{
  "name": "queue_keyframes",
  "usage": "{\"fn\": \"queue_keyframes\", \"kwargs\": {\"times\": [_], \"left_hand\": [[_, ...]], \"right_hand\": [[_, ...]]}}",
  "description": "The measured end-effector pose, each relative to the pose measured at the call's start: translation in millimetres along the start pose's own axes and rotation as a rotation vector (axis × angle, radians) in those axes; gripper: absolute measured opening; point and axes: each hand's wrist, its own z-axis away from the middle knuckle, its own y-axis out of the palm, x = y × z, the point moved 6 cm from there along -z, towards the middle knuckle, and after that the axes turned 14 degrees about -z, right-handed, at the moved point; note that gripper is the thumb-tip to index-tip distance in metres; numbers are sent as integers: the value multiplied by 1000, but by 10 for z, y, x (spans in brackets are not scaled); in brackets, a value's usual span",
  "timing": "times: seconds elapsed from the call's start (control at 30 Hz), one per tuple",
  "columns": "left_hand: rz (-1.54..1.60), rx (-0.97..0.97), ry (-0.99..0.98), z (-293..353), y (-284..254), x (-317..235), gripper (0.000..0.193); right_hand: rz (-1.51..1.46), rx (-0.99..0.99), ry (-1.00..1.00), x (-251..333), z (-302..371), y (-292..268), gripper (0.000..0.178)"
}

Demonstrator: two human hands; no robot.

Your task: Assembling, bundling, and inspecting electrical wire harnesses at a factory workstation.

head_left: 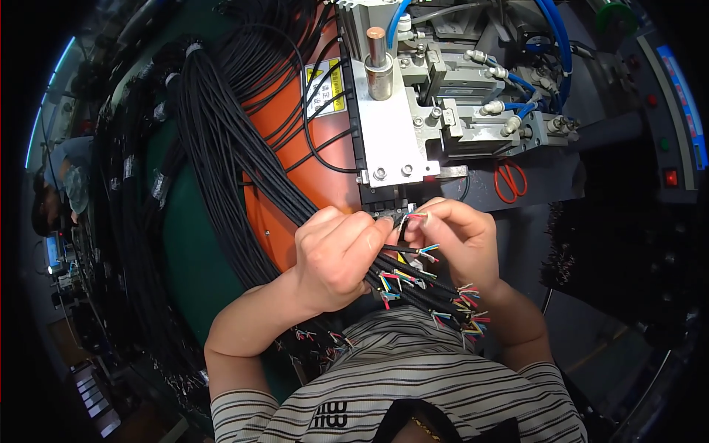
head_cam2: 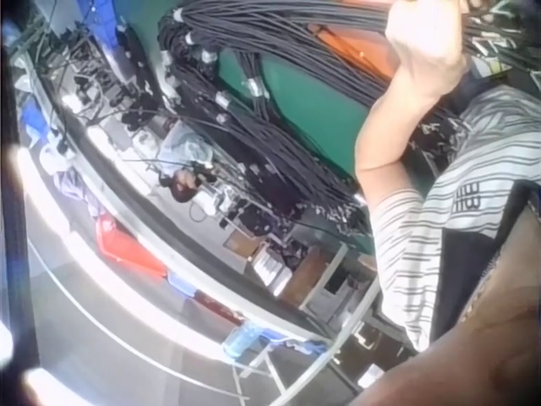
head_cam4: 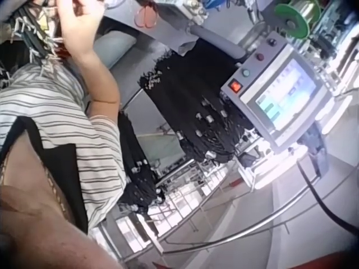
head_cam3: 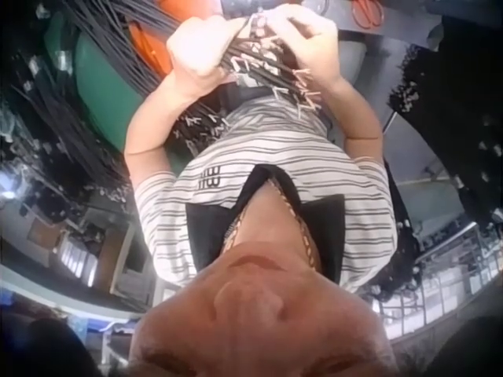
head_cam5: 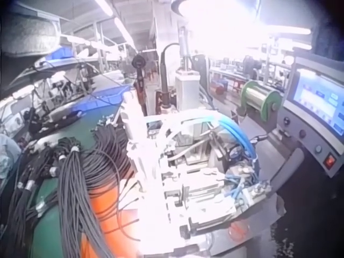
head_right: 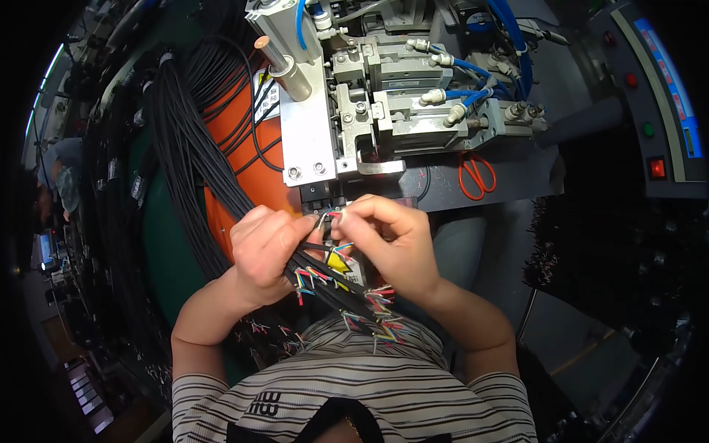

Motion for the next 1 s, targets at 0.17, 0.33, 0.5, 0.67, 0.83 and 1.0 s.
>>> {"fn": "queue_keyframes", "kwargs": {"times": [0.17, 0.33, 0.5, 0.67, 0.83, 1.0], "left_hand": [[34, 32, -48, -13, 47, 21, 26], [76, -37, -36, -1, 44, 26, 36], [38, -48, -27, 26, 30, 16, 39], [-5, -85, 9, 36, 21, 3, 39], [-57, -54, 49, 49, 24, -20, 37], [-29, -11, 13, 38, 50, -16, 40]], "right_hand": [[-112, -58, 66, -30, -34, -30, 11], [707, 62, -601, 260, 15, 170, 10], [1026, 161, -789, 253, 60, 330, 17], [324, 8, -258, 171, -8, 91, 10], [-178, -19, 247, -53, 13, -13, 14], [-221, -21, 240, -71, -7, -19, 14]]}}
